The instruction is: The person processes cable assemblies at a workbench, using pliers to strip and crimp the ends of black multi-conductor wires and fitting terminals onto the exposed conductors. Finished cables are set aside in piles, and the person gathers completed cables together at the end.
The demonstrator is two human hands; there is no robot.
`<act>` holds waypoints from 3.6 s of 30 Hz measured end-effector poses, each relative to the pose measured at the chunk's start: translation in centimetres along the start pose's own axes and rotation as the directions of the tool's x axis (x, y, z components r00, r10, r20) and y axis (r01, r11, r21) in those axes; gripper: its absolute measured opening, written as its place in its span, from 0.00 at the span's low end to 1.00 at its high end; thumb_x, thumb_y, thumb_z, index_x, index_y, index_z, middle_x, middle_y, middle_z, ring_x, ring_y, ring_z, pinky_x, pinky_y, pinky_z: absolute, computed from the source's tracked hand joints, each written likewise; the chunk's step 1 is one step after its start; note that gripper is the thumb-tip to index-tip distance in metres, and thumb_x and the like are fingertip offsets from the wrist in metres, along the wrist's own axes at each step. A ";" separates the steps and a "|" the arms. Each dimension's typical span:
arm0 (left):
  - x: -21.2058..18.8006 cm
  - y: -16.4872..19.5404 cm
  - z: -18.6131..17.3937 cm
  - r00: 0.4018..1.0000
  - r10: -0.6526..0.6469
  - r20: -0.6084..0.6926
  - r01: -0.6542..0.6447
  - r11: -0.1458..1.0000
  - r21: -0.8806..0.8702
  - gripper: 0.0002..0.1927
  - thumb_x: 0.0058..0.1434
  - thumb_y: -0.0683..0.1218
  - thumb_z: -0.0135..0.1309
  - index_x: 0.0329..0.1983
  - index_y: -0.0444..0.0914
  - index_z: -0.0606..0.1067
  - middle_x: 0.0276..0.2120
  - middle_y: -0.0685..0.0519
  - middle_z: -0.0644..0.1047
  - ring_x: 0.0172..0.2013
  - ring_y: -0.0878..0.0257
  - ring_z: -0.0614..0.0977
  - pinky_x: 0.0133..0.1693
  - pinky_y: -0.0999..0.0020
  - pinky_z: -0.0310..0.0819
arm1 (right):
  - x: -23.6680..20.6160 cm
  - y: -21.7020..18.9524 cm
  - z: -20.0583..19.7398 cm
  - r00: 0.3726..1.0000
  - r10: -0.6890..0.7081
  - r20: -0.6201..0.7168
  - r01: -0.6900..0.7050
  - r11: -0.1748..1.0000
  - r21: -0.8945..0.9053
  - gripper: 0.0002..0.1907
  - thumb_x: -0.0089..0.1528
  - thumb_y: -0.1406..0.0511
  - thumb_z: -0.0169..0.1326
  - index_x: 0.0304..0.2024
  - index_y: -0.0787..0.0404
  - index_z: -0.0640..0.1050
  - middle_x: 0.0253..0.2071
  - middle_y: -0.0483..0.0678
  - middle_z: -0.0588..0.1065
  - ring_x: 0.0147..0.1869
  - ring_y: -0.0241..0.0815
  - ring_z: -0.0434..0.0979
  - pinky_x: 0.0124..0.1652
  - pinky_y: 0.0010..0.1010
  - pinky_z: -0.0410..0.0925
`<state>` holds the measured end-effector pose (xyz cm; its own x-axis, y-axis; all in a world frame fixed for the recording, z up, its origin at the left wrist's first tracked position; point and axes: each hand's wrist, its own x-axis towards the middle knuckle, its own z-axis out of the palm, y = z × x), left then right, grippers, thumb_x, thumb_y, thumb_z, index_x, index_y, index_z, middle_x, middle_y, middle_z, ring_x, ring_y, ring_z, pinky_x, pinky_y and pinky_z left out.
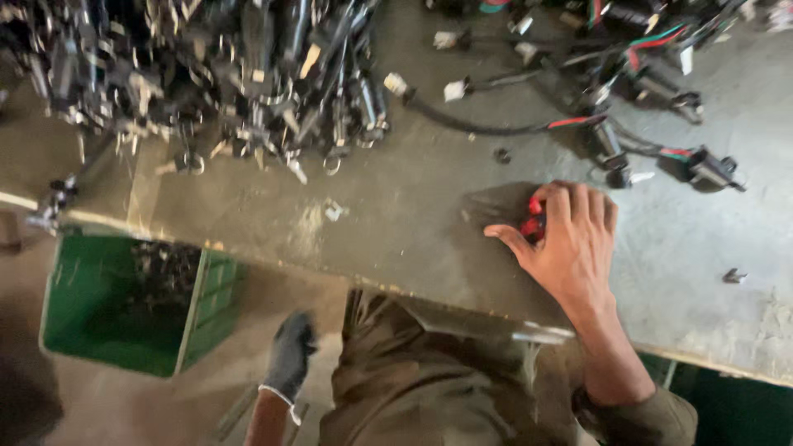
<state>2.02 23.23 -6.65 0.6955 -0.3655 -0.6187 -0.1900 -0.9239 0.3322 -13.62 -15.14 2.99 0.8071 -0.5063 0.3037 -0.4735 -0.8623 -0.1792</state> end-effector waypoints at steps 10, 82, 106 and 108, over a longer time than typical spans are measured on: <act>15.3 9.9 -1.6 0.987 0.015 -0.162 -0.046 0.981 -0.190 0.37 0.55 0.57 0.64 0.65 0.38 0.69 0.54 0.44 0.75 0.51 0.45 0.77 0.52 0.51 0.69 | 6.1 3.7 -1.9 0.996 -0.052 -0.076 0.046 0.996 -0.081 0.22 0.64 0.58 0.65 0.58 0.58 0.78 0.55 0.51 0.72 0.59 0.55 0.71 0.57 0.46 0.63; -5.2 30.2 -6.8 0.319 0.947 0.033 -0.650 0.245 -0.719 0.11 0.70 0.44 0.49 0.52 0.36 0.75 0.35 0.45 0.79 0.39 0.54 0.83 0.42 0.65 0.77 | 1.4 -1.6 -10.6 0.906 0.392 -0.161 0.327 -0.406 0.853 0.14 0.75 0.56 0.45 0.41 0.55 0.74 0.24 0.42 0.70 0.30 0.43 0.70 0.46 0.45 0.67; 1.7 27.9 -5.4 0.662 0.705 -0.254 -0.415 0.063 -0.908 0.09 0.71 0.41 0.57 0.52 0.33 0.76 0.49 0.53 0.79 0.48 0.67 0.80 0.50 0.70 0.78 | -1.6 -0.6 2.5 0.947 0.237 0.217 -0.277 0.260 0.925 0.23 0.74 0.56 0.42 0.56 0.67 0.76 0.40 0.49 0.76 0.43 0.37 0.73 0.45 0.28 0.67; 2.0 27.5 -6.3 0.607 0.741 -0.286 -0.576 0.163 -0.801 0.10 0.68 0.42 0.60 0.50 0.34 0.77 0.49 0.53 0.79 0.48 0.65 0.81 0.51 0.69 0.78 | -1.4 -0.1 1.8 0.983 0.155 0.103 -0.149 0.330 0.932 0.23 0.76 0.54 0.41 0.55 0.68 0.75 0.44 0.51 0.75 0.47 0.40 0.72 0.50 0.30 0.67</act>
<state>2.52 -2.21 5.70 0.4800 -0.8741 0.0741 0.1240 0.1512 0.9807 -14.02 -14.32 0.95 0.7561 -0.6307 0.1745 0.0519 -0.2080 -0.9767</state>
